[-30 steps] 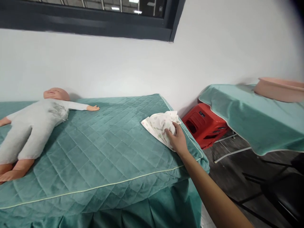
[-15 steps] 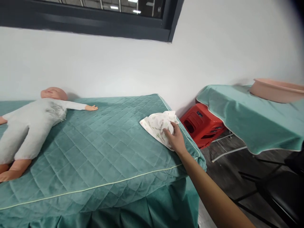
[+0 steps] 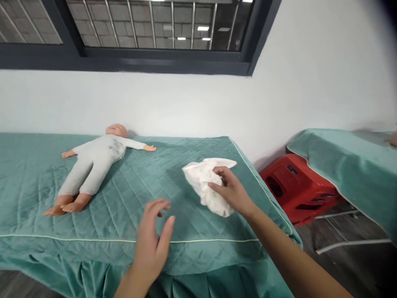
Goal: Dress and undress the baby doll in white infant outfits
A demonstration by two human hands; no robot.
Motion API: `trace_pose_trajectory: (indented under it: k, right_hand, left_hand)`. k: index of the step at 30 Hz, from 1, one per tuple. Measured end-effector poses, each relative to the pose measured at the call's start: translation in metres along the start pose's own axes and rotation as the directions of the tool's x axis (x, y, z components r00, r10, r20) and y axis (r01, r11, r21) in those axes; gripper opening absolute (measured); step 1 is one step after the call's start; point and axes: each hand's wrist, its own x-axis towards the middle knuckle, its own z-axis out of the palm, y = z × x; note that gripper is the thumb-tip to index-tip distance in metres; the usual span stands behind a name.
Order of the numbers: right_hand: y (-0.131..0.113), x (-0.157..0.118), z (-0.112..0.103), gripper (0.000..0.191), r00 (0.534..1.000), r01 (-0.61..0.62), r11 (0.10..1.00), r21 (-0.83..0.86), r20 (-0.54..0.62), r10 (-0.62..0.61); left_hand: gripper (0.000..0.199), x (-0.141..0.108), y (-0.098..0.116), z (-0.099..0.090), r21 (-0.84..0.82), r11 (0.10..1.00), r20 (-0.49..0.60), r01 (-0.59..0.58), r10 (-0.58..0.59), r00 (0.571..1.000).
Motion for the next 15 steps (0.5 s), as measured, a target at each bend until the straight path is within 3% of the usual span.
trace_pose_trajectory:
  k: [2,4,6,7,9,13,15]
  right_hand:
    - [-0.029,0.009,0.026,0.018,0.954,0.282,0.959,-0.027,0.111,-0.277]
    - [-0.052,0.013,0.048,0.018,0.833,0.524,0.848,-0.083,0.258,-0.489]
    - [-0.061,0.013,0.063,0.026,0.727,0.663,0.729,-0.17,0.378,-0.573]
    - [-0.06,0.011,0.068,0.029,0.709,0.689,0.687,-0.228,0.408,-0.575]
    - [-0.047,0.007,0.074,0.033,0.739,0.669,0.653,-0.355,0.409,-0.535]
    - [-0.006,-0.002,0.073,0.048,0.867,0.497,0.674,-0.546,0.336,-0.367]
    - [0.01,-0.007,0.069,0.054,0.899,0.435,0.688,-0.581,0.326,-0.293]
  left_hand:
    - [0.044,0.007,-0.003,0.006,0.097,0.993,-0.005,0.069,-0.069,0.998]
    - [0.05,0.017,-0.006,0.012,0.082,0.987,0.022,0.136,-0.139,0.99]
    - [0.05,0.028,-0.007,0.014,-0.066,0.987,0.104,0.143,-0.136,0.985]
    - [0.05,0.034,-0.006,0.013,-0.141,0.981,0.139,0.132,-0.113,0.984]
    - [0.046,0.046,-0.003,0.008,-0.235,0.964,0.138,0.122,-0.092,0.986]
    - [0.038,0.071,0.003,-0.009,-0.36,0.915,-0.053,0.184,-0.217,0.975]
    - [0.041,0.08,0.004,-0.016,-0.425,0.871,-0.026,0.246,-0.283,0.959]
